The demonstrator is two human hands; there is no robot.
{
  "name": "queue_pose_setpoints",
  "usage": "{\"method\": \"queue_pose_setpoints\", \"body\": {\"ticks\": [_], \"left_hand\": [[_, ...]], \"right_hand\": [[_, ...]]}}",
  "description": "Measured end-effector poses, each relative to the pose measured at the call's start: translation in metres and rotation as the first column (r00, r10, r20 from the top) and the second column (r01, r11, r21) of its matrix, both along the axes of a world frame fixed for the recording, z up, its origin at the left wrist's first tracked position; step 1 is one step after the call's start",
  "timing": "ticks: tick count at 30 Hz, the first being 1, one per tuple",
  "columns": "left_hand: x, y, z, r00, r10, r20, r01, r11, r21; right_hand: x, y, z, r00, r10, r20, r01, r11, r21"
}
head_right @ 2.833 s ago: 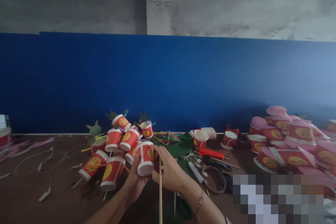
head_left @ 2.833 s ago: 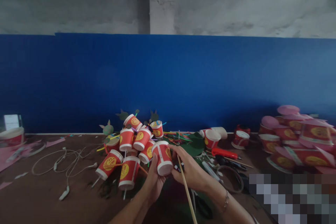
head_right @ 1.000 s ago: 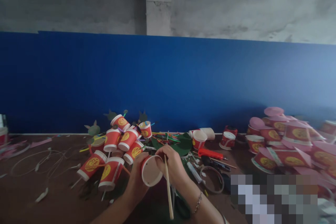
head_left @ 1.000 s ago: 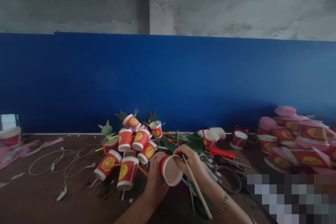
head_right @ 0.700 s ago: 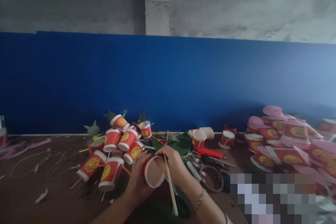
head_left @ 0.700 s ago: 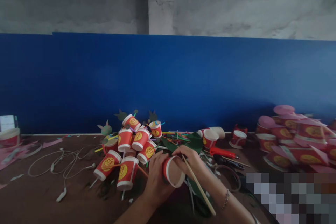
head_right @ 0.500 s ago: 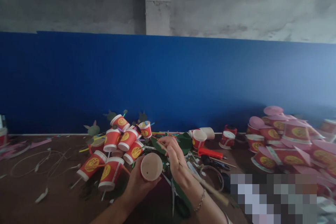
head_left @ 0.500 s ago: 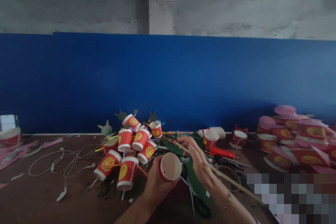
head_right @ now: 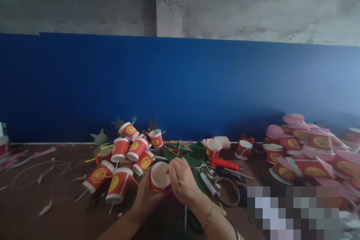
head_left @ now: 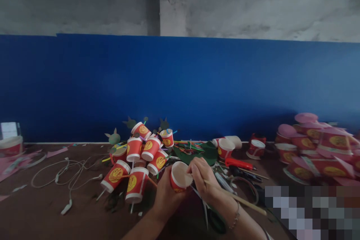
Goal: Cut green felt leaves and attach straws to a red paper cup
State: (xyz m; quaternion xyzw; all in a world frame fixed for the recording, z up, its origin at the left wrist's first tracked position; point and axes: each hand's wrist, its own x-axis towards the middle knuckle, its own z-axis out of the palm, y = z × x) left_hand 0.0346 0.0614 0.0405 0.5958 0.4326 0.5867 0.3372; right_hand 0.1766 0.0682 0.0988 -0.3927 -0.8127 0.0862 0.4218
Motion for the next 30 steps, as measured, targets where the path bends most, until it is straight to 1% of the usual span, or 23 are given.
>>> {"method": "queue_pose_setpoints", "body": {"ticks": [4, 9, 13, 19, 22, 27, 30], "left_hand": [[-0.001, 0.003, -0.006, 0.998, 0.034, -0.049, -0.035, 0.999, -0.007], [-0.003, 0.004, -0.009, 0.998, 0.044, -0.045, -0.044, 0.999, -0.008], [-0.003, 0.004, -0.01, 0.998, 0.058, -0.01, -0.058, 0.998, -0.013], [-0.001, 0.005, -0.01, 0.986, 0.074, -0.147, -0.072, 0.997, 0.015], [-0.001, 0.005, -0.009, 0.982, 0.077, -0.172, -0.073, 0.997, 0.028], [-0.001, 0.003, -0.008, 0.979, 0.019, -0.203, -0.013, 0.999, 0.029], [-0.001, 0.003, -0.009, 0.98, 0.017, -0.199, -0.01, 0.999, 0.033]], "right_hand": [[-0.001, 0.003, -0.005, 0.999, 0.015, 0.039, -0.016, 1.0, 0.025], [-0.001, 0.003, -0.007, 0.994, 0.04, 0.098, -0.044, 0.998, 0.033], [0.0, 0.004, -0.011, 0.999, 0.022, 0.028, -0.024, 0.999, 0.046], [-0.001, 0.004, -0.013, 0.999, 0.04, 0.021, -0.042, 0.993, 0.11], [-0.002, 0.003, -0.01, 0.999, 0.041, 0.009, -0.042, 0.992, 0.122], [-0.002, 0.002, -0.009, 0.998, 0.039, 0.042, -0.044, 0.993, 0.11], [-0.002, 0.004, -0.011, 1.0, 0.028, 0.007, -0.028, 0.996, 0.09]]}}
